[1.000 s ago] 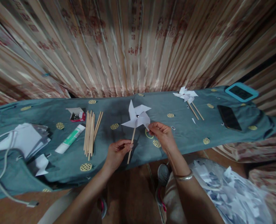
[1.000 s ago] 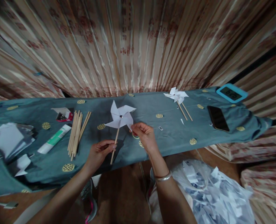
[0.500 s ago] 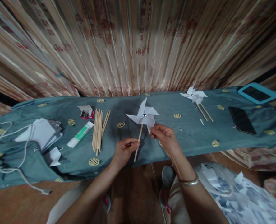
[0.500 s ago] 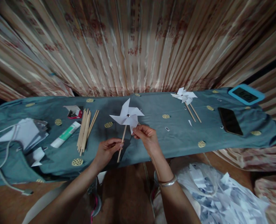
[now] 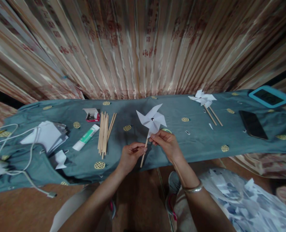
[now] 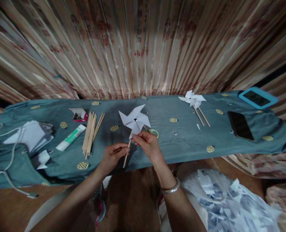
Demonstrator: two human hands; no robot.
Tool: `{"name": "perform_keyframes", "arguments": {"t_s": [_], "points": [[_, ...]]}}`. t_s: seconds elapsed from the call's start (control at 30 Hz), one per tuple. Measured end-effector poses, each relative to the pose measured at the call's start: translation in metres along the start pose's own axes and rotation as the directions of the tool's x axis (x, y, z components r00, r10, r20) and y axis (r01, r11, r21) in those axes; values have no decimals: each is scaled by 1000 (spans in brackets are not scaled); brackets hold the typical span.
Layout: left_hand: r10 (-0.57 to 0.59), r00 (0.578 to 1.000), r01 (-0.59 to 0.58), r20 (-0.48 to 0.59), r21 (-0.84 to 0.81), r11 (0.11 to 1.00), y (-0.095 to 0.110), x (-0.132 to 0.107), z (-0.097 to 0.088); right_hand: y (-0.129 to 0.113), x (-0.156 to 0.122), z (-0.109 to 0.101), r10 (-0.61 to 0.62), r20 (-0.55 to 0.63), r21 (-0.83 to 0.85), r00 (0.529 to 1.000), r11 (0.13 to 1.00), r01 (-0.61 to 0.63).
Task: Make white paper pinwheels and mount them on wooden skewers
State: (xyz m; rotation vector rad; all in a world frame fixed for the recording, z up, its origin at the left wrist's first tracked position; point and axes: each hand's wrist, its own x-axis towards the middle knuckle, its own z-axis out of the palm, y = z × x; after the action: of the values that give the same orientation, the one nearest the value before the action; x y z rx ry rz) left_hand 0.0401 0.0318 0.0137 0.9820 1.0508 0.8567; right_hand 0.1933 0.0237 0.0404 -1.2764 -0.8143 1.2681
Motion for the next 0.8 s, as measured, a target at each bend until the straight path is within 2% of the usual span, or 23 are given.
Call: {"name": "perform_keyframes", "arguments": {"t_s": [0.17,0.33,0.4,0.5,0.57,0.67,0.8], "points": [[-6,1000,6,-14,17,1000,0,1,-1,-5,2,-9,-28,-19,-89,999,996,26],[-28,1000,28,-5,21,999,0,0,-2,-11,6,-32,-140,-140,-126,980,984,123],[-36,999,36,11,18,999,0,-1,-2,-13,8,-39,-198,-232,-129,952,977,172],[-50,998,49,37,17,999,0,-2,-1,-11,11,-47,-270,-380,-152,885,962,228],[-56,997,56,50,10,998,0,-2,0,-10,14,-50,-314,-428,-183,847,948,259],[-62,996,63,64,-7,998,-2,-2,1,-7,16,-52,-349,-422,-214,837,935,282],[-67,995,67,68,-2,998,-3,-2,1,-6,16,-51,-319,-390,-194,864,946,261]]}}
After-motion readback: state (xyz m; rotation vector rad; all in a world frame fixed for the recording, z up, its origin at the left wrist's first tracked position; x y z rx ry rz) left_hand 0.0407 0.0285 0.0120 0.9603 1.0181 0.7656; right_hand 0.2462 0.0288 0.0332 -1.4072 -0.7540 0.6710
